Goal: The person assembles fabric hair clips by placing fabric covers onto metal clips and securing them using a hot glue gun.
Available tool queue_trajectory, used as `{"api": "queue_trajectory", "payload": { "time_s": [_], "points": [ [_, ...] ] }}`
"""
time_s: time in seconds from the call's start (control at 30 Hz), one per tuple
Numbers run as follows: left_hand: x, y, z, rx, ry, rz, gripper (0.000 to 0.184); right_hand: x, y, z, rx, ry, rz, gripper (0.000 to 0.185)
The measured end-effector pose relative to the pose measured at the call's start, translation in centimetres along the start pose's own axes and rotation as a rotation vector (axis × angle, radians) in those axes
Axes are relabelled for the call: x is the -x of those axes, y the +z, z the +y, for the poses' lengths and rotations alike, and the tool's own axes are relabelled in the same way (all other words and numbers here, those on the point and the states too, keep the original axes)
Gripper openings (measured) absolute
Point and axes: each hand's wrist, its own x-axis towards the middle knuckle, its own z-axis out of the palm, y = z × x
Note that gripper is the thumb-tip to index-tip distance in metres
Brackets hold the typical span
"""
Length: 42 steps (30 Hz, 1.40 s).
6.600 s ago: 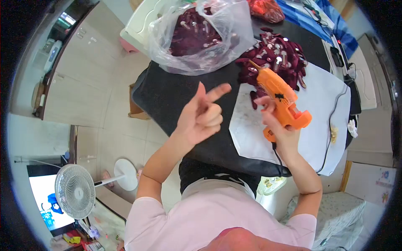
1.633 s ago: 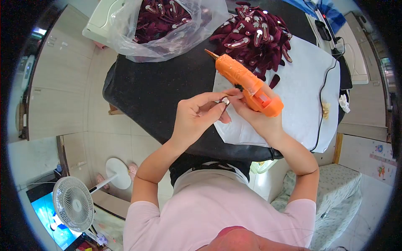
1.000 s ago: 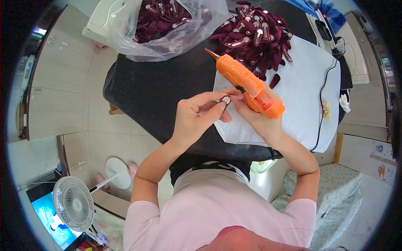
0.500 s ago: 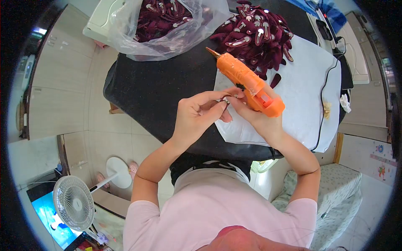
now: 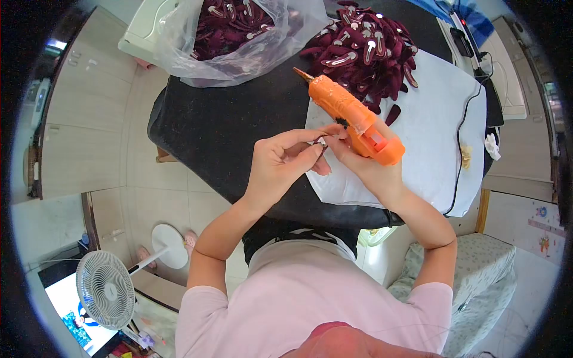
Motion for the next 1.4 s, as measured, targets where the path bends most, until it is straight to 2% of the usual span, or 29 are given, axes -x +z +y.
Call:
{"api": "queue_trajectory", "payload": {
  "time_s": [0.23,0.33,0.63,0.73,0.83,0.87,0.97,1.1,1.17,1.4],
  "points": [
    [0.0,0.1,0.3,-0.003,-0.009,-0.009,0.023,0.1,-0.4,0.0,0.136,0.006,-0.005,0.024],
    [0.0,0.1,0.0,-0.007,-0.011,0.017,0.023,-0.1,-0.1,0.6,-0.077,-0.001,-0.008,0.025],
    [0.0,0.0,-0.1,0.008,-0.024,0.019,0.02,0.2,-0.2,-0.2,0.102,0.032,-0.003,0.02],
    [0.0,0.0,0.0,0.005,-0.057,0.022,0.019,-0.2,-0.3,0.3,-0.18,0.02,0.061,0.018],
    [0.0,-0.3,0.6,0.008,-0.103,0.009,0.019,-0.8,-1.3,-0.1,-0.141,0.03,0.076,0.011],
    [0.0,-0.5,0.7,0.028,-0.115,-0.004,0.019,-0.9,-1.2,-1.2,-0.207,0.125,0.113,0.012],
    [-0.1,-0.7,0.5,0.062,-0.132,-0.018,0.019,-1.2,-1.3,-1.8,-0.195,0.194,0.066,0.015],
    [-0.3,-0.6,0.6,0.068,-0.119,-0.034,0.017,-1.1,-1.1,-0.8,-0.287,0.216,-0.032,0.019],
    [-0.3,-0.1,0.5,0.048,-0.103,0.028,0.013,-1.0,-1.2,-0.9,-0.305,0.253,-0.069,0.021],
    [-0.3,0.0,0.3,-0.009,-0.067,0.06,0.011,-1.0,-1.0,-0.7,-0.312,0.286,-0.054,0.023]
  ]
}}
